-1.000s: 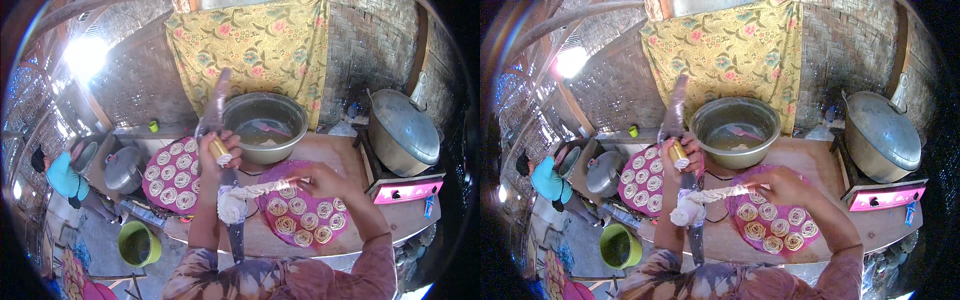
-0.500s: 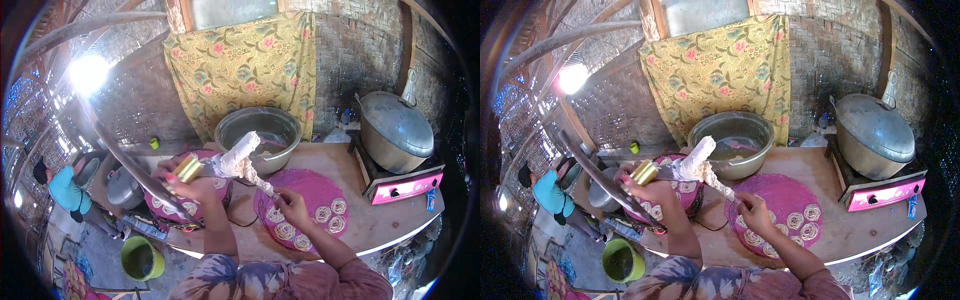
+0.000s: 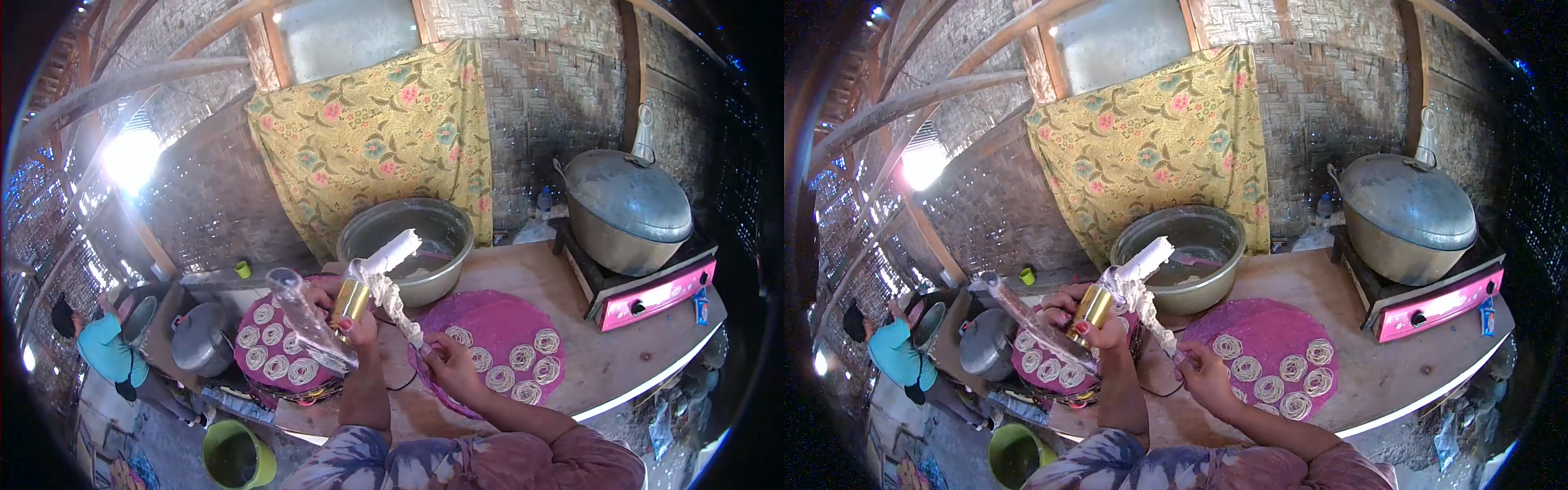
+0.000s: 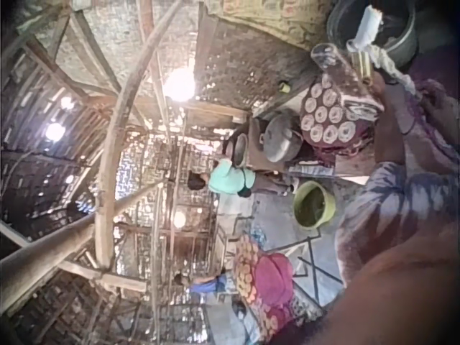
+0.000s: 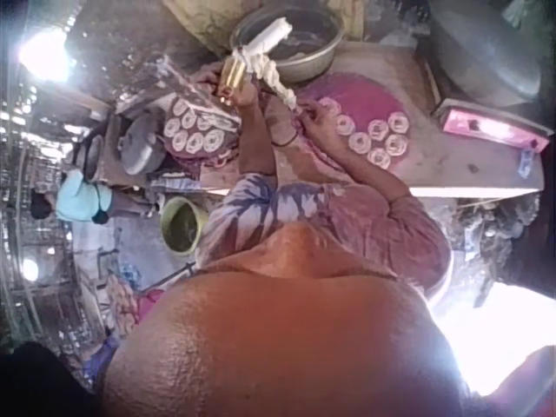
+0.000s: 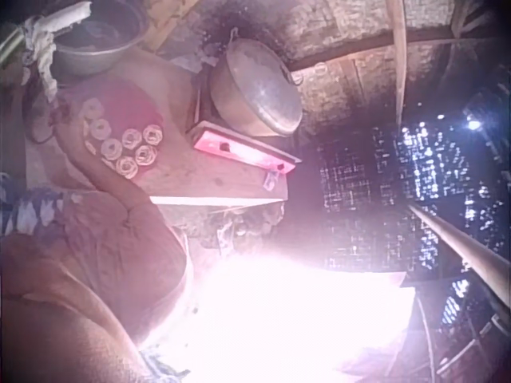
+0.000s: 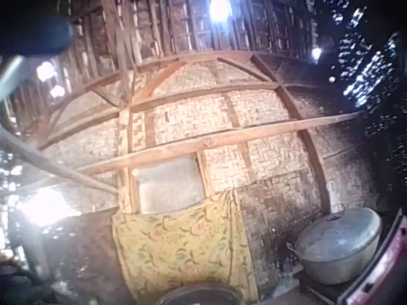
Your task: The person uses a wooden extrusion tool to squeeze white paste onto circular pink mats, creating coiled patterns, then repositions a wire rack and repeats the process on a new mat.
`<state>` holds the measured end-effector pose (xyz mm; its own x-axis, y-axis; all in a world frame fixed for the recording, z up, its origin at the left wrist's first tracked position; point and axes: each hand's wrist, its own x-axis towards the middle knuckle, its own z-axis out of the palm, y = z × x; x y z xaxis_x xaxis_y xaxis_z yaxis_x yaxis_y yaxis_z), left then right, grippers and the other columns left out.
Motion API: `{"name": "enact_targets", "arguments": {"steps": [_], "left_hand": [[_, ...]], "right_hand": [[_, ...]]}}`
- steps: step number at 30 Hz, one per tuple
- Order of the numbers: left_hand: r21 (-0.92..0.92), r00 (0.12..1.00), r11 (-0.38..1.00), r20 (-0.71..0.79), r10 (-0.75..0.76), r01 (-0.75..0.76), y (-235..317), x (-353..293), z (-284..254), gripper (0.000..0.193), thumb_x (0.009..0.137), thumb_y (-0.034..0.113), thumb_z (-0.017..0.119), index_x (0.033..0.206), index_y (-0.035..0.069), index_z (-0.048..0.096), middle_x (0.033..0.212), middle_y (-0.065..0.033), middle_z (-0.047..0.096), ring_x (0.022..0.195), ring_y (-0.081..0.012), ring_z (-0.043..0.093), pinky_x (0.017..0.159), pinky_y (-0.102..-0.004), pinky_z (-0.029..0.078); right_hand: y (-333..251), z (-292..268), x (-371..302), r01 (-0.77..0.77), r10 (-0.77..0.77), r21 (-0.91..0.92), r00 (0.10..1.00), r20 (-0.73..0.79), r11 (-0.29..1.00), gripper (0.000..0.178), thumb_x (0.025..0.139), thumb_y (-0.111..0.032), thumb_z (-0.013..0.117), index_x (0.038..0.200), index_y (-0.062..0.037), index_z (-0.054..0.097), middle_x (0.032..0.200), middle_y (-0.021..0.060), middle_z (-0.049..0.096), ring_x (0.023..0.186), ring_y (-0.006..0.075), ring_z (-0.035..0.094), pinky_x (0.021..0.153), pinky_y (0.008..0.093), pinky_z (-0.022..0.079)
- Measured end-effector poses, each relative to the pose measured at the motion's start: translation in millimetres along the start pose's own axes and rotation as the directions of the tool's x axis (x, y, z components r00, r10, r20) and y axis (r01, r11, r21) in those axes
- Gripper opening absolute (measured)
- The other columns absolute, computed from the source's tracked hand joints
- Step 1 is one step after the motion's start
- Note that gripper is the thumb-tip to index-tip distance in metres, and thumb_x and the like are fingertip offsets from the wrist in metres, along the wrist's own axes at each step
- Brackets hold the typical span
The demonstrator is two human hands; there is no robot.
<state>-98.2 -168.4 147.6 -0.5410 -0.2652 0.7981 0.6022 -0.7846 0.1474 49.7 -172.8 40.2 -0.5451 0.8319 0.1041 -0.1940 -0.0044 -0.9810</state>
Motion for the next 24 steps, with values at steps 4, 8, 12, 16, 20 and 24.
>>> {"name": "enact_targets", "arguments": {"steps": [4,8,12,16,20,24], "left_hand": [[-0.012,1.0,1.0,0.02,-0.013,0.013,-15.0,-5.6,-6.7,0.048,0.074,0.041,0.061,0.088,0.012,0.026,0.083,-0.004,0.031,0.066,-0.0154,0.039,0.069,-0.0299,0.036],[-0.043,1.0,0.999,0.024,0.006,-0.005,-31.0,-0.8,-4.6,0.041,0.078,0.039,0.056,0.09,0.011,0.028,0.085,-0.0043,0.032,0.072,-0.0149,0.04,0.071,-0.0288,0.036],[0.143,0.973,0.977,0.142,-0.18,0.16,-66.3,32.5,-40.3,0.041,0.091,0.044,0.048,0.097,0.003,0.049,0.095,-0.0113,0.05,0.092,-0.0205,0.052,0.085,-0.0313,0.043],[0.413,0.667,0.911,0.673,-0.319,0.02,-37.9,81.5,4.7,0.037,0.073,0.028,0.072,0.1,0.007,0.057,0.089,-0.0085,0.058,0.084,-0.0238,0.058,0.08,-0.0333,0.048],[0.39,0.453,0.851,0.866,-0.21,-0.351,-28.1,92.0,21.6,0.045,0.062,0.029,0.084,0.096,0.009,0.06,0.085,-0.0064,0.06,0.076,-0.0245,0.061,0.069,-0.0342,0.051],[0.357,0.284,0.792,0.928,-0.241,-0.494,6.0,81.1,48.0,0.043,0.067,0.037,0.077,0.099,0.015,0.059,0.08,-0.0057,0.061,0.072,-0.0288,0.064,0.063,-0.0398,0.051]], "right_hand": [[-5.4,-1.6,2.1,-0.012,0.012,-0.018,1.0,0.018,1.0,0.024,0.09,-0.01,0.058,0.112,-0.0009,0.056,0.071,0.0025,0.06,0.061,0.0064,0.052,0.051,0.0239,0.041],[-22.8,-28.9,11.2,0.163,-0.156,-0.364,0.987,0.049,0.917,0.026,0.087,-0.01,0.058,0.112,-0.0038,0.057,0.075,0.0099,0.063,0.063,0.0167,0.059,0.059,0.0307,0.047],[-86.8,-92.7,3.5,0.322,-0.272,-0.699,0.944,0.187,0.638,0.02,0.088,-0.014,0.058,0.107,-0.009,0.062,0.081,0.0162,0.064,0.066,0.0264,0.061,0.065,0.0359,0.048],[-178.1,-126.6,-22.5,0.324,-0.214,-0.665,0.946,0.244,0.673,0.017,0.092,-0.015,0.056,0.1,-0.0021,0.063,0.074,0.0085,0.063,0.064,0.0111,0.058,0.059,0.0301,0.044],[-246.3,-113.6,-14.5,0.267,-0.099,-0.714,0.958,0.268,0.647,0.016,0.092,-0.015,0.057,0.099,-0.0013,0.062,0.071,0.0039,0.061,0.064,0.0069,0.055,0.057,0.0258,0.043],[-255.4,-90.0,8.4,0.467,-0.315,-0.883,0.845,0.431,0.044,0.014,0.088,-0.012,0.056,0.095,-0.0017,0.061,0.073,0.0057,0.062,0.062,0.0134,0.059,0.056,0.0277,0.045]]}}
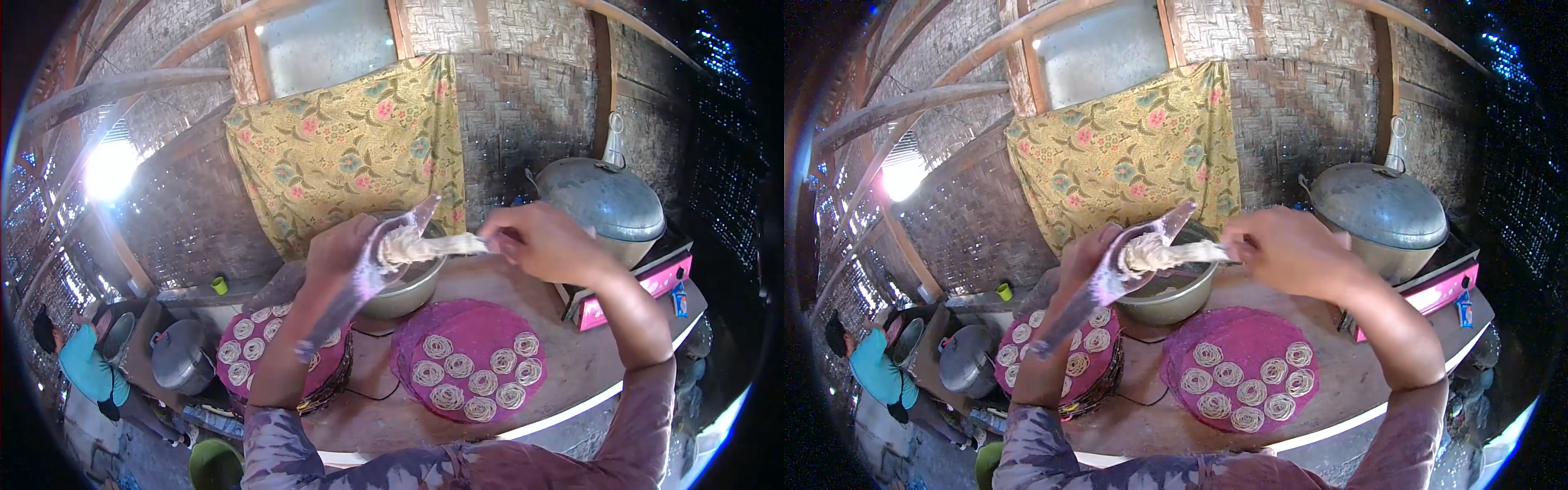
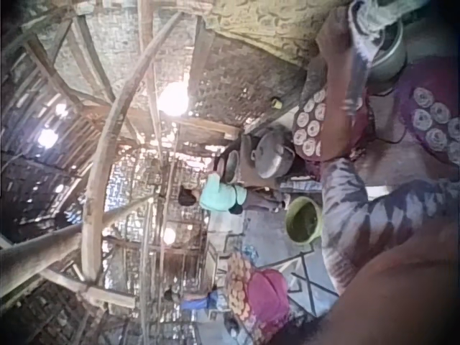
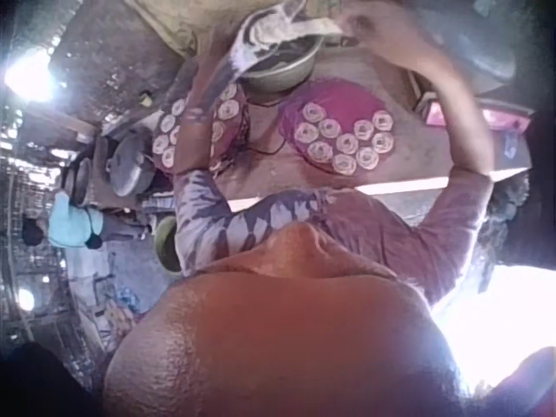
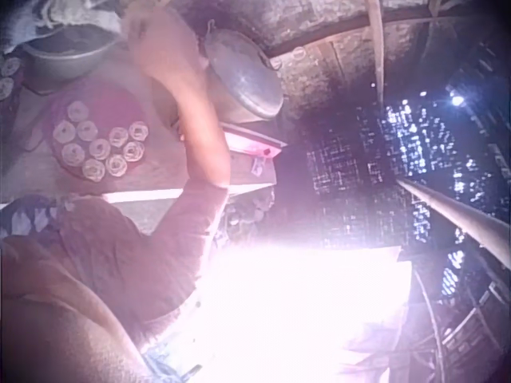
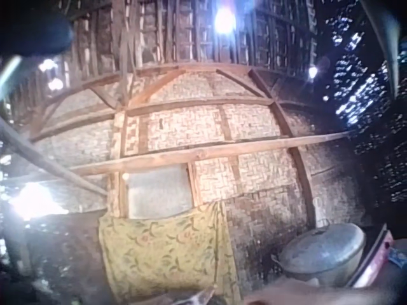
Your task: The person uses a wooden extrusion tool to squeeze white paste onto circular pink mats, creating coiled patterns, then repositions a wire rack and repeats the process on a new mat.
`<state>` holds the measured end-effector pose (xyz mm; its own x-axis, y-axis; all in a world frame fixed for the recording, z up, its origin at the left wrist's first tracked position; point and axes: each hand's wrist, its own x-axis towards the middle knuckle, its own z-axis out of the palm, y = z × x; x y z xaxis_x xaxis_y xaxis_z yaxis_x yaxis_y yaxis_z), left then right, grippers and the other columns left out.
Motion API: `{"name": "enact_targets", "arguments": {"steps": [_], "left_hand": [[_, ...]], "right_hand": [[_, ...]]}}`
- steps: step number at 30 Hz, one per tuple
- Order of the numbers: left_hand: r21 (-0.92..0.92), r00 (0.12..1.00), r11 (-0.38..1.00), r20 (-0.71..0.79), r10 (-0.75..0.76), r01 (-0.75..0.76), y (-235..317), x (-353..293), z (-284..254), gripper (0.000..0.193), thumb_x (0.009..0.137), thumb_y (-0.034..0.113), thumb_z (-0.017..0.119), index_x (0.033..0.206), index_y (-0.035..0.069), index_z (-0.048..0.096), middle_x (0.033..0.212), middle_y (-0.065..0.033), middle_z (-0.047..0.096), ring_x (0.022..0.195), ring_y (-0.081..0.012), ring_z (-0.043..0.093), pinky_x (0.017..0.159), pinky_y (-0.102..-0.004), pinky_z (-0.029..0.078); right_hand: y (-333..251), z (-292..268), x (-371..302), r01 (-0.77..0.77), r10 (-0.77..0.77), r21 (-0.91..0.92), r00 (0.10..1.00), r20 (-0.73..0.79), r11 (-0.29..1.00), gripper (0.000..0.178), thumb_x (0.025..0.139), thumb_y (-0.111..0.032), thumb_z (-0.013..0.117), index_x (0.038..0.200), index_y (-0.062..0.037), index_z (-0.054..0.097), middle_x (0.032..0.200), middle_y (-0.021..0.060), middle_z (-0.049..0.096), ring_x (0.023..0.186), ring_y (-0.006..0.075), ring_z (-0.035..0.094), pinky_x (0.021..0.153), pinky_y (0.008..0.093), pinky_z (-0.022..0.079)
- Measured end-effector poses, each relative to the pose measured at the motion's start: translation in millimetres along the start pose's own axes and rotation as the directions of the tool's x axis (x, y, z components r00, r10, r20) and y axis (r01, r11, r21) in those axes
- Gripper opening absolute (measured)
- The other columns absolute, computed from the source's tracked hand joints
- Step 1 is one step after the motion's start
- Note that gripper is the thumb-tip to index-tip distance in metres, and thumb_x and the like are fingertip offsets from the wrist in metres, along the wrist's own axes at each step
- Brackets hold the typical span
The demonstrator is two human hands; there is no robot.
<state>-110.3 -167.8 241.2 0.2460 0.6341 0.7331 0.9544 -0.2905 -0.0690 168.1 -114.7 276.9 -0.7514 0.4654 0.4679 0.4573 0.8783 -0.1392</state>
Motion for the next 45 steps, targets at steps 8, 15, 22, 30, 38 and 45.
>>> {"name": "enact_targets", "arguments": {"steps": [8,15,22,30,38,45], "left_hand": [[-0.156,0.993,0.987,0.11,-0.029,0.046,-25.9,-5.1,36.5,0.048,0.066,0.042,0.078,0.102,0.015,0.061,0.091,-0.0064,0.064,0.081,-0.028,0.065,0.068,-0.0382,0.052],[-0.138,0.95,0.94,0.031,-0.31,0.311,-83.8,-17.3,30.7,0.044,0.077,0.037,0.068,0.112,0.012,0.06,0.107,-0.0058,0.064,0.103,-0.0229,0.06,0.09,-0.0336,0.047],[-0.336,0.931,0.872,0.053,-0.36,0.356,-32.4,19.5,47.5,0.036,0.078,0.035,0.066,0.106,0.012,0.063,0.104,-0.0091,0.066,0.099,-0.0245,0.063,0.087,-0.0348,0.048],[-0.03,0.944,0.966,-0.208,-0.258,0.257,-55.2,9.5,32.3,0.042,0.067,0.027,0.076,0.103,0.011,0.064,0.097,-0.0079,0.067,0.089,-0.0237,0.066,0.08,-0.034,0.052],[-0.012,0.952,0.982,-0.244,-0.184,0.187,-139.7,-2.8,69.3,0.046,0.068,0.034,0.073,0.106,0.014,0.058,0.086,-0.009,0.063,0.077,-0.0323,0.064,0.069,-0.0419,0.051],[0.164,1.0,0.986,-0.02,0.005,-0.001,-94.1,5.8,15.9,0.031,0.07,0.032,0.066,0.09,0.011,0.056,0.082,-0.0115,0.061,0.076,-0.0336,0.062,0.065,-0.0448,0.047]], "right_hand": [[-40.8,46.2,3.8,0.337,-0.542,-0.801,0.84,0.019,0.494,0.036,0.074,-0.018,0.056,0.108,-0.0067,0.06,0.072,0.0006,0.051,0.058,0.0138,0.053,0.048,0.0294,0.04],[-33.3,33.4,6.8,0.166,-0.188,-0.09,0.802,-0.568,0.982,0.031,0.076,0.0,0.06,0.107,-0.0004,0.063,0.076,0.0123,0.064,0.066,0.0288,0.063,0.059,0.0387,0.053],[-42.0,132.8,35.3,0.139,0.096,0.373,0.832,-0.547,0.917,0.069,0.068,0.019,0.049,0.132,-0.0045,0.049,0.105,0.0229,0.055,0.089,0.0366,0.059,0.077,0.0387,0.051],[3.3,133.7,21.0,0.074,0.145,0.514,0.917,-0.373,0.855,0.054,0.08,0.012,0.049,0.132,-0.0034,0.049,0.084,0.0208,0.064,0.072,0.0294,0.066,0.068,0.0326,0.05],[-15.7,130.9,32.3,-0.041,0.129,0.748,0.99,-0.06,0.663,0.043,0.087,0.003,0.051,0.129,-0.0056,0.053,0.083,0.0101,0.066,0.068,0.0125,0.057,0.06,0.0281,0.047],[29.1,97.7,96.8,0.317,-0.335,-0.121,0.923,-0.189,0.941,0.035,0.086,-0.007,0.054,0.12,-0.0084,0.059,0.073,0.0072,0.059,0.057,0.016,0.055,0.046,0.0271,0.042]]}}
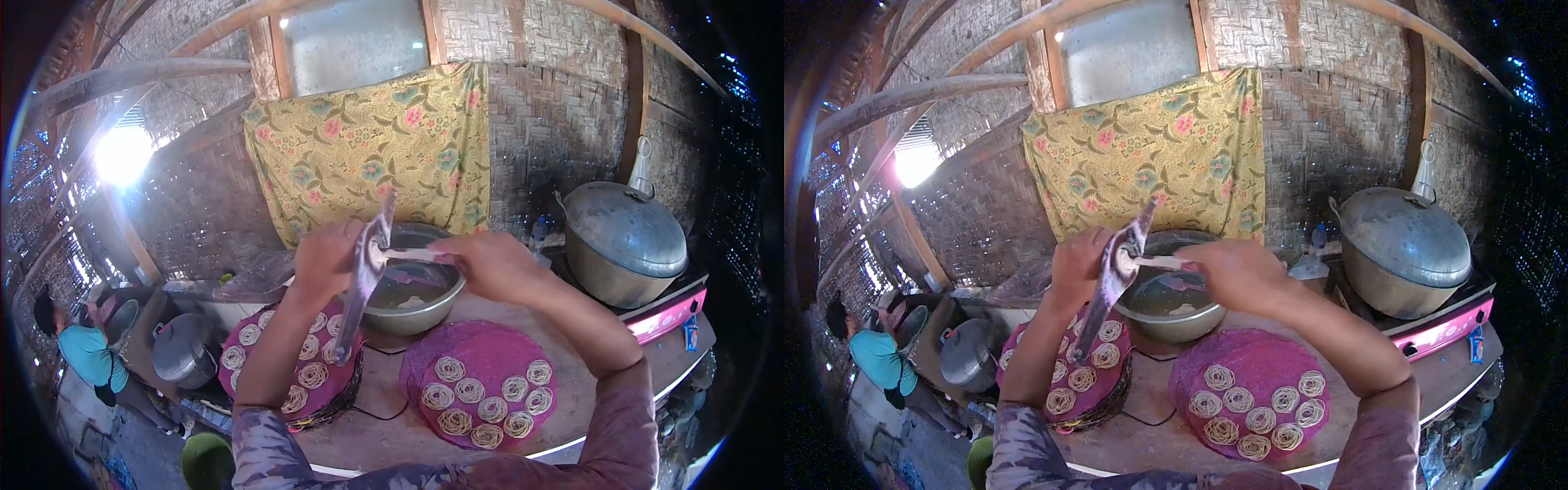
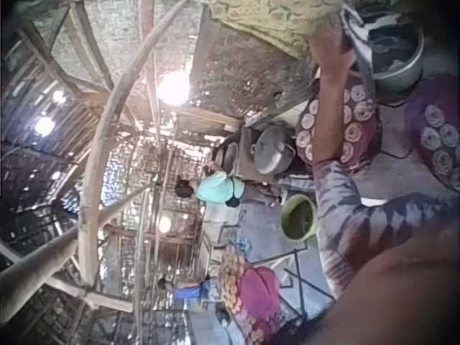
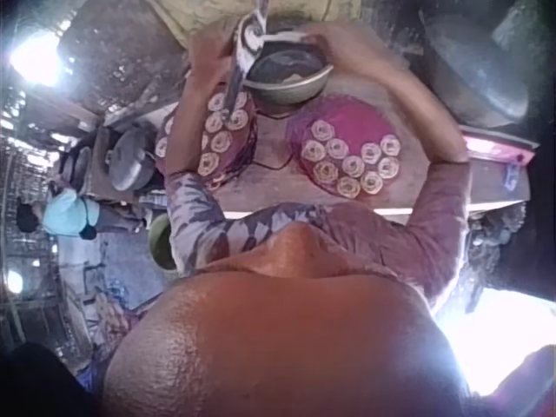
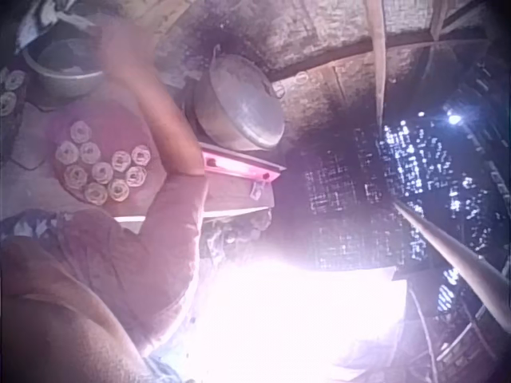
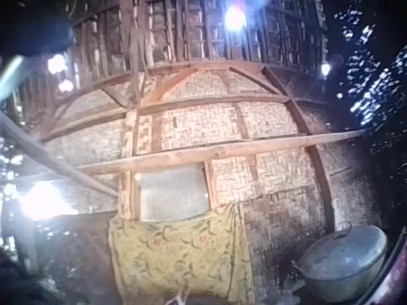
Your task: The person uses a wooden extrusion tool to squeeze white paste onto circular pink mats, creating coiled patterns, then repositions a wire rack and repeats the process on a new mat.
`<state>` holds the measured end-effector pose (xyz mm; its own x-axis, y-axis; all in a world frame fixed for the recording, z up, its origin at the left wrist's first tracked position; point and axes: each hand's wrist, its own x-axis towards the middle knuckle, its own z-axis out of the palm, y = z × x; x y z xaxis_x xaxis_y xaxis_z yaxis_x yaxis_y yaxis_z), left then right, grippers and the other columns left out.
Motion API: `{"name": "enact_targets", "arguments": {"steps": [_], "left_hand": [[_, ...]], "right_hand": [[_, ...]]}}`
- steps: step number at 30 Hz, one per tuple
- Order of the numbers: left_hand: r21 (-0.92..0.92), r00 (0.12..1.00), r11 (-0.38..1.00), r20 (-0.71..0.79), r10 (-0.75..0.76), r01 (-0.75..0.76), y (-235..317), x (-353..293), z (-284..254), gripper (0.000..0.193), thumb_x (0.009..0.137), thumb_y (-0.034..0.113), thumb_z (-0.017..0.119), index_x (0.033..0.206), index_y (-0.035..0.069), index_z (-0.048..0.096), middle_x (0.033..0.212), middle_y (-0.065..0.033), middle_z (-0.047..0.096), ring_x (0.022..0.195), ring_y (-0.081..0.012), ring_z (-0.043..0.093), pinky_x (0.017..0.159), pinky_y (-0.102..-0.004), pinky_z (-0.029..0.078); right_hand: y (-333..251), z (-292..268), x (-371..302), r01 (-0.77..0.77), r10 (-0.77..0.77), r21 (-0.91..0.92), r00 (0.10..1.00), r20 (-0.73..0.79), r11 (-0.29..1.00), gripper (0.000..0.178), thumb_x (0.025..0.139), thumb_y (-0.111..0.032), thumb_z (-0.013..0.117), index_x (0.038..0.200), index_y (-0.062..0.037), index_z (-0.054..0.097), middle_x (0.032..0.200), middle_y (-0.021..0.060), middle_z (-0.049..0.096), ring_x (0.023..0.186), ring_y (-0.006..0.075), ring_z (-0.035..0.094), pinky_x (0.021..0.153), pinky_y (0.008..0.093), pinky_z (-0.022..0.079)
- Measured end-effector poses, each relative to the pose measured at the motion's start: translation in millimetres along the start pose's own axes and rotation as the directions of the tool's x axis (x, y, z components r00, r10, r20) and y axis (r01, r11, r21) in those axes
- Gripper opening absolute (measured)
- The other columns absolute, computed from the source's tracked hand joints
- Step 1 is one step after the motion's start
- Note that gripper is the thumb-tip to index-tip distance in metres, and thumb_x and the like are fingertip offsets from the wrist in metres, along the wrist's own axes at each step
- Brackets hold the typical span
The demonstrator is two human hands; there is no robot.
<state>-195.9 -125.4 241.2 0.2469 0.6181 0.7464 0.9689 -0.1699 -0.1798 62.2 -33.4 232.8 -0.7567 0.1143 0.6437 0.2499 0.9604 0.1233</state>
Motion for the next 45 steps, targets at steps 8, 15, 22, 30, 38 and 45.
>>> {"name": "enact_targets", "arguments": {"steps": [8,15,22,30,38,45], "left_hand": [[-0.017,0.947,0.974,0.24,-0.213,0.224,-54.4,-19.3,6.0,0.055,0.062,0.047,0.075,0.102,0.01,0.064,0.092,-0.0138,0.066,0.083,-0.0329,0.064,0.071,-0.0408,0.051],[0.298,0.957,0.918,-0.206,-0.205,0.261,-65.5,-38.6,-95.9,0.051,0.067,0.031,0.076,0.109,0.008,0.061,0.092,-0.0142,0.068,0.088,-0.0282,0.066,0.075,-0.0354,0.052],[-0.96,0.679,0.169,-0.278,-0.679,-0.224,-80.5,-38.8,-92.4,0.023,0.078,0.012,0.054,0.1,0.003,0.055,0.08,-0.0045,0.055,0.068,-0.0175,0.055,0.063,-0.0348,0.047],[-0.83,0.691,-0.509,0.231,-0.685,-0.227,0.0,-56.1,53.9,0.016,0.079,0.01,0.054,0.093,0.002,0.053,0.09,-0.0124,0.057,0.087,-0.027,0.056,0.081,-0.0379,0.046],[-0.691,0.833,0.523,0.217,-0.509,0.5,115.5,-114.4,127.1,0.045,0.07,0.015,0.079,0.109,0.002,0.062,0.097,-0.0102,0.068,0.086,-0.0169,0.066,0.077,-0.0283,0.052],[-0.812,0.926,0.448,0.353,-0.133,0.374,163.3,-120.6,136.6,0.047,0.069,0.022,0.079,0.112,0.012,0.063,0.087,-0.0135,0.068,0.08,-0.0291,0.067,0.07,-0.035,0.053]], "right_hand": [[-29.0,11.9,23.9,0.281,-0.307,-0.496,0.951,0.032,0.821,0.043,0.078,-0.015,0.056,0.12,-0.0102,0.058,0.074,0.0022,0.05,0.057,0.0172,0.052,0.046,0.0314,0.044],[28.1,137.2,44.9,0.11,0.107,-0.269,0.727,0.679,0.957,0.03,0.081,-0.019,0.056,0.109,-0.0129,0.066,0.087,0.008,0.069,0.081,0.0292,0.068,0.063,0.0405,0.053],[58.7,275.4,23.2,0.094,-0.159,0.149,0.839,0.52,0.984,0.035,0.089,-0.039,0.052,0.102,-0.0105,0.067,0.083,0.0127,0.068,0.077,0.029,0.067,0.073,0.0455,0.052],[-94.0,163.5,-88.0,-0.396,-0.171,0.249,0.769,0.616,-0.884,0.087,0.081,-0.079,0.031,0.116,-0.002,0.053,0.063,0.0079,0.054,0.041,0.0145,0.051,0.032,0.0255,0.042],[-63.2,68.6,-185.7,-0.34,0.465,0.716,0.578,0.671,-0.61,0.08,0.081,-0.08,0.017,0.063,-0.0073,0.044,0.045,0.0017,0.038,0.029,0.0112,0.032,0.029,0.0241,0.028],[-55.1,9.1,-197.1,-0.49,0.522,0.288,0.852,-0.039,0.822,0.063,0.094,-0.043,0.046,0.136,0.0023,0.031,0.1,0.0262,0.061,0.088,0.0364,0.064,0.074,0.0384,0.051]]}}
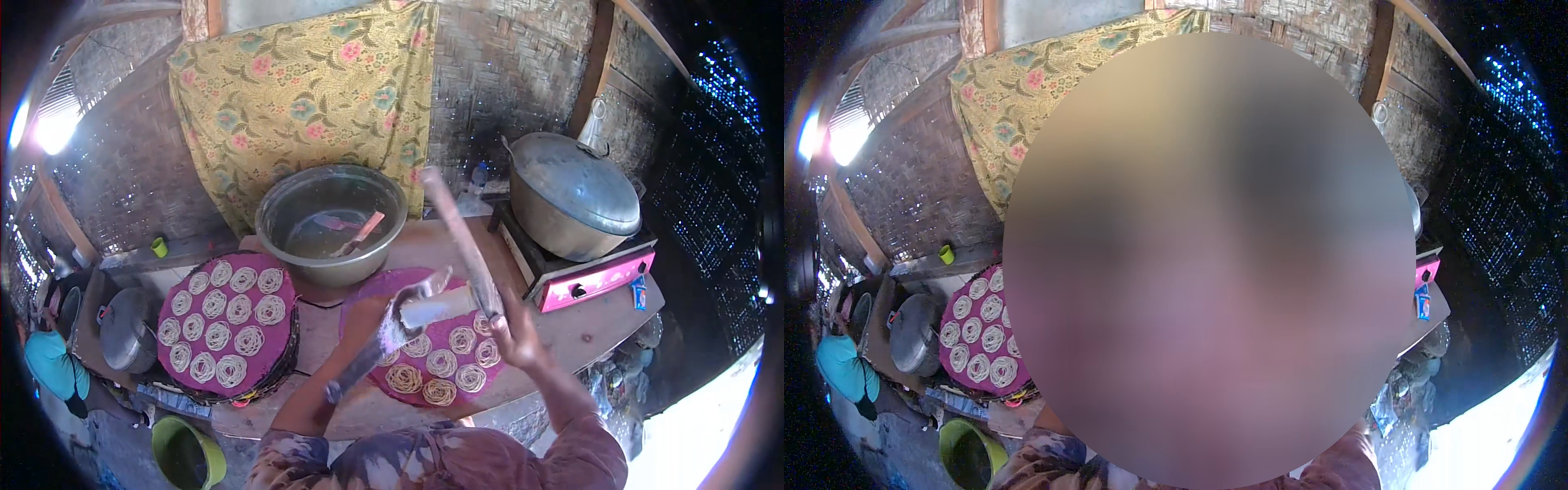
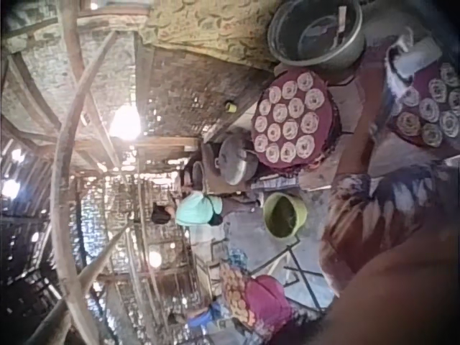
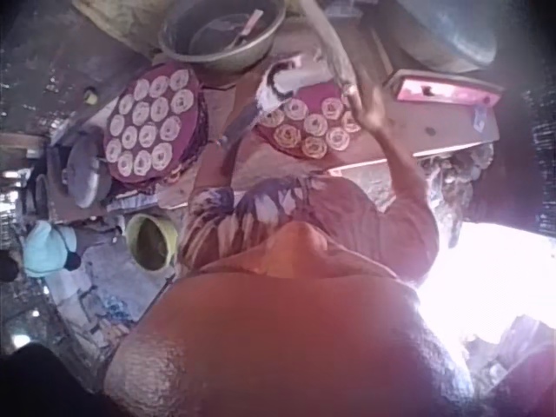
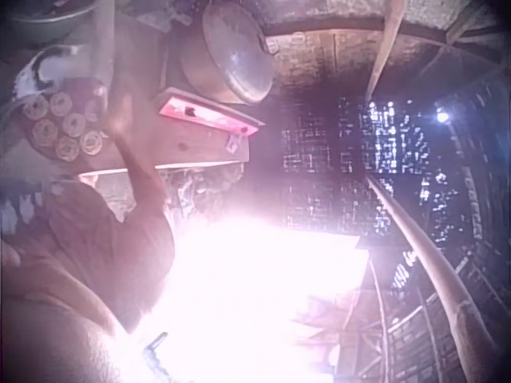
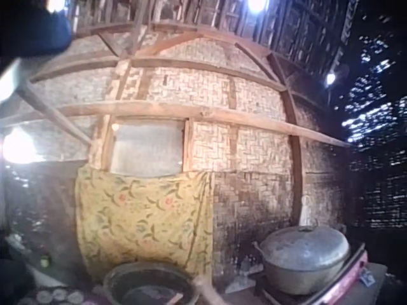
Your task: The person uses a wooden extrusion tool to squeeze white paste onto circular pink mats, creating coiled patterns, then repositions a wire rack and repeats the process on a new mat.
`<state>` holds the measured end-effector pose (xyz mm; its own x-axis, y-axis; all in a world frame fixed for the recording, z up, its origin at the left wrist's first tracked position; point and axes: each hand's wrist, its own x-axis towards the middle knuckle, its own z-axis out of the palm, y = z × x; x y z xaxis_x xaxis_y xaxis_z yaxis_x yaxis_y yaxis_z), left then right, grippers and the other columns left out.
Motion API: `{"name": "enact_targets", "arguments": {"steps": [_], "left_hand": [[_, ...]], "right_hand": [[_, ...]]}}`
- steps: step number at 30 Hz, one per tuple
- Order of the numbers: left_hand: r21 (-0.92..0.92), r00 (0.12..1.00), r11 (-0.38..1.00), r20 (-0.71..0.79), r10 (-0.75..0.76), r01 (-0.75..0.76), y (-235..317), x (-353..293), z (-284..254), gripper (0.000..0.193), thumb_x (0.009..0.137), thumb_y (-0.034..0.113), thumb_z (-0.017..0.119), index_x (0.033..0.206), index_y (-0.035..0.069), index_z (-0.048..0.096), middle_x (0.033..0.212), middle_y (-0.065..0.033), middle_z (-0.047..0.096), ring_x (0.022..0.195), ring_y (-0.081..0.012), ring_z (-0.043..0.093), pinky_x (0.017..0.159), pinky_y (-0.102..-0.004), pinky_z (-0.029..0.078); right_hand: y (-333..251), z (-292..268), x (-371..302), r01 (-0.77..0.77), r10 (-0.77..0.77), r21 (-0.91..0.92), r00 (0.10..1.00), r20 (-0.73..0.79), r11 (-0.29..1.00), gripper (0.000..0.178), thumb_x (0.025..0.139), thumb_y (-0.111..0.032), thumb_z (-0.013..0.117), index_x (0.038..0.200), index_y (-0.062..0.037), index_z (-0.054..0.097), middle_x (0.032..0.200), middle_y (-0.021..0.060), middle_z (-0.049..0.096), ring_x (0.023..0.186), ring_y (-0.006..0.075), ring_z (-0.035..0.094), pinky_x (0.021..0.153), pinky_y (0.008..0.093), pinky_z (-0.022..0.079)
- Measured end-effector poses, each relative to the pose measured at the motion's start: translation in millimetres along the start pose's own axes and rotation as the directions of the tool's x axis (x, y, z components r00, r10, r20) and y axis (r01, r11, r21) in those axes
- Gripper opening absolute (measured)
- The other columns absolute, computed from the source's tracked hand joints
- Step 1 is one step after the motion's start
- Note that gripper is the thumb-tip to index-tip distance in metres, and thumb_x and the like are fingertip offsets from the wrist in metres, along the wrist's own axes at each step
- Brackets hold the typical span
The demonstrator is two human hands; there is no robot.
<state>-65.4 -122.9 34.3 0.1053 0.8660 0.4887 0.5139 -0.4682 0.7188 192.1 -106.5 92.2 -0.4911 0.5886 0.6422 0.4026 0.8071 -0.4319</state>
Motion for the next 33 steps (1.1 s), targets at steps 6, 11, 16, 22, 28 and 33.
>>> {"name": "enact_targets", "arguments": {"steps": [6,11,16,22,28,33], "left_hand": [[-0.214,0.89,0.975,0.454,0.04,0.065,1.6,-25.8,35.6,0.056,0.073,0.025,0.078,0.12,0.005,0.055,0.105,-0.0125,0.066,0.088,-0.0247,0.066,0.071,-0.036,0.053],[-0.28,0.66,0.758,0.708,-0.252,0.589,23.1,-25.8,37.7,0.059,0.071,0.018,0.08,0.12,0.001,0.051,0.106,-0.0108,0.063,0.097,-0.0201,0.061,0.086,-0.0333,0.048],[-0.335,0.805,0.864,0.58,-0.126,0.376,38.7,1.9,20.2,0.054,0.067,0.016,0.082,0.113,-0.001,0.058,0.105,-0.01,0.064,0.105,-0.0216,0.058,0.096,-0.0341,0.043],[-0.446,0.883,0.814,0.441,-0.161,0.371,44.7,-6.6,24.9,0.039,0.079,0.014,0.069,0.115,0.003,0.058,0.101,-0.0116,0.063,0.099,-0.022,0.06,0.085,-0.0347,0.047],[0.469,0.943,0.878,0.237,-0.235,0.101,-29.5,-122.1,57.6,0.024,0.078,0.023,0.068,0.096,0.008,0.065,0.1,-0.0074,0.062,0.089,-0.0245,0.058,0.085,-0.0416,0.044],[0.642,0.967,0.747,0.257,0.0,-0.17,-27.7,-172.7,89.1,0.018,0.076,0.023,0.065,0.091,0.013,0.067,0.105,0.0001,0.061,0.096,-0.0192,0.054,0.083,-0.0402,0.042]], "right_hand": [[-19.3,-54.0,16.9,-0.187,0.174,-0.031,0.825,0.537,0.982,0.064,0.091,-0.04,0.051,0.139,-0.0029,0.03,0.101,0.0289,0.061,0.095,0.0449,0.059,0.084,0.0487,0.046],[5.9,-35.9,0.0,-0.241,0.149,0.077,0.79,0.595,0.967,0.067,0.092,-0.045,0.049,0.14,-0.0026,0.029,0.106,0.0292,0.059,0.1,0.0408,0.06,0.085,0.0465,0.046],[62.8,-23.0,-48.3,-0.774,0.058,0.522,0.577,0.815,0.359,0.087,0.079,-0.055,0.063,0.14,-0.0018,0.031,0.116,0.0249,0.054,0.101,0.0355,0.057,0.081,0.0482,0.045],[64.8,-13.9,-116.5,-0.701,-0.25,0.699,0.708,0.66,-0.142,0.1,0.069,-0.06,0.071,0.141,-0.0023,0.031,0.109,0.0227,0.054,0.089,0.0328,0.057,0.074,0.0463,0.045],[79.7,-27.0,-161.5,-0.396,-0.041,0.873,0.915,0.401,-0.284,0.103,0.066,-0.061,0.074,0.14,-0.002,0.033,0.105,0.0217,0.053,0.084,0.0308,0.056,0.072,0.044,0.045],[90.1,-35.5,-166.4,-0.287,0.018,0.918,0.953,0.303,-0.273,0.104,0.064,-0.061,0.075,0.139,-0.0018,0.034,0.102,0.0209,0.053,0.081,0.0295,0.055,0.07,0.0423,0.045]]}}
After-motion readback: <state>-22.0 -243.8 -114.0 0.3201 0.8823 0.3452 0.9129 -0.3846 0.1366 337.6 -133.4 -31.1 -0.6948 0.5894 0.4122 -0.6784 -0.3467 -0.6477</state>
